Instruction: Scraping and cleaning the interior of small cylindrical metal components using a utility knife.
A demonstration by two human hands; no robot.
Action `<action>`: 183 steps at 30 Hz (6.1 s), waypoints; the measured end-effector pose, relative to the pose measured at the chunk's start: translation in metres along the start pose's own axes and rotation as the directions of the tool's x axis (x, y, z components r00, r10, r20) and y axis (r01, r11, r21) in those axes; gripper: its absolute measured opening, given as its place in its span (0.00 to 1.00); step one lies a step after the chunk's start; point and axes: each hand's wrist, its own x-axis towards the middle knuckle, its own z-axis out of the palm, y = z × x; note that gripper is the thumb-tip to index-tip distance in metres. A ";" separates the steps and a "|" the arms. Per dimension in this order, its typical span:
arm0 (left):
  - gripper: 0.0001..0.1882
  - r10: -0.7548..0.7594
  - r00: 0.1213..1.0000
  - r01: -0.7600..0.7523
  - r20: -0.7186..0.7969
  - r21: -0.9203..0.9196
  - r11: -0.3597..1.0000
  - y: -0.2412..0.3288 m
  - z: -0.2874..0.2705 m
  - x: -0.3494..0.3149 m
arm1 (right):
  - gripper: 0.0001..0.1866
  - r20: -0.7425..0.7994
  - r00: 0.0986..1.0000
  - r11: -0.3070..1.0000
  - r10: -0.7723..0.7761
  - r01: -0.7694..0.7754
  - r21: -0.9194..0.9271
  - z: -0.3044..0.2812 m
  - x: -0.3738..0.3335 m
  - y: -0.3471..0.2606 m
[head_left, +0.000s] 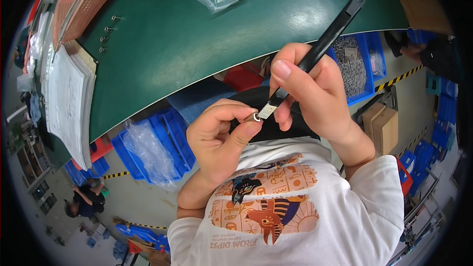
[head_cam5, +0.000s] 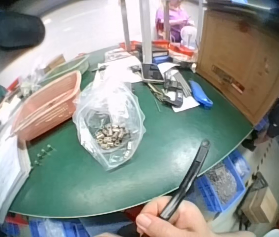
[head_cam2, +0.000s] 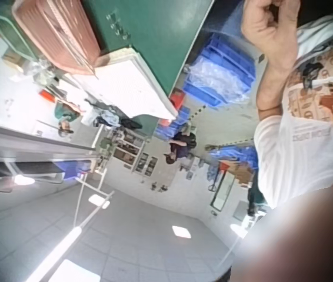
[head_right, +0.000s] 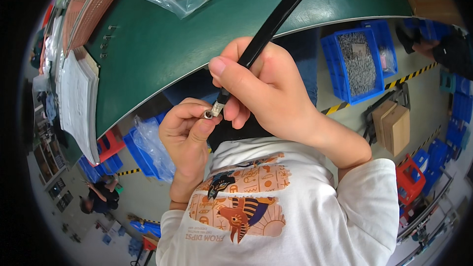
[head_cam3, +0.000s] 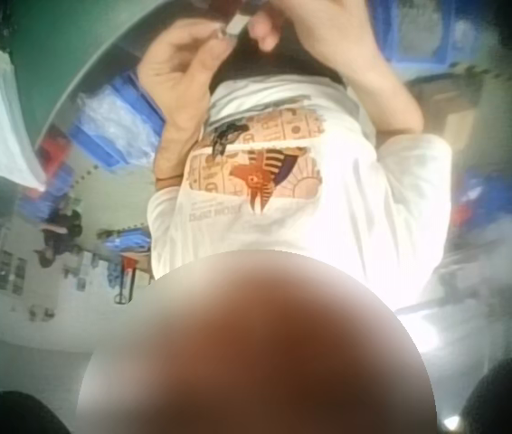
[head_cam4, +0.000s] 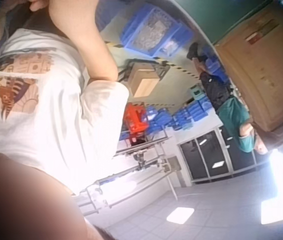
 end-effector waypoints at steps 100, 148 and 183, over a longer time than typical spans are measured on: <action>0.08 -0.248 0.964 0.248 0.099 -0.676 0.694 0.001 -0.009 -0.001 | 0.17 0.555 0.538 0.335 -0.635 0.839 -0.429 -0.018 -0.001 0.015; 0.09 -0.081 0.995 0.044 -0.058 -0.468 0.883 0.002 -0.005 -0.002 | 0.12 0.621 0.428 0.045 -0.657 0.844 -0.534 -0.014 -0.007 0.016; 0.07 -0.041 0.997 0.014 -0.065 -0.360 0.933 0.004 -0.003 -0.004 | 0.12 0.605 0.473 0.082 -0.640 0.826 -0.558 -0.011 -0.008 0.015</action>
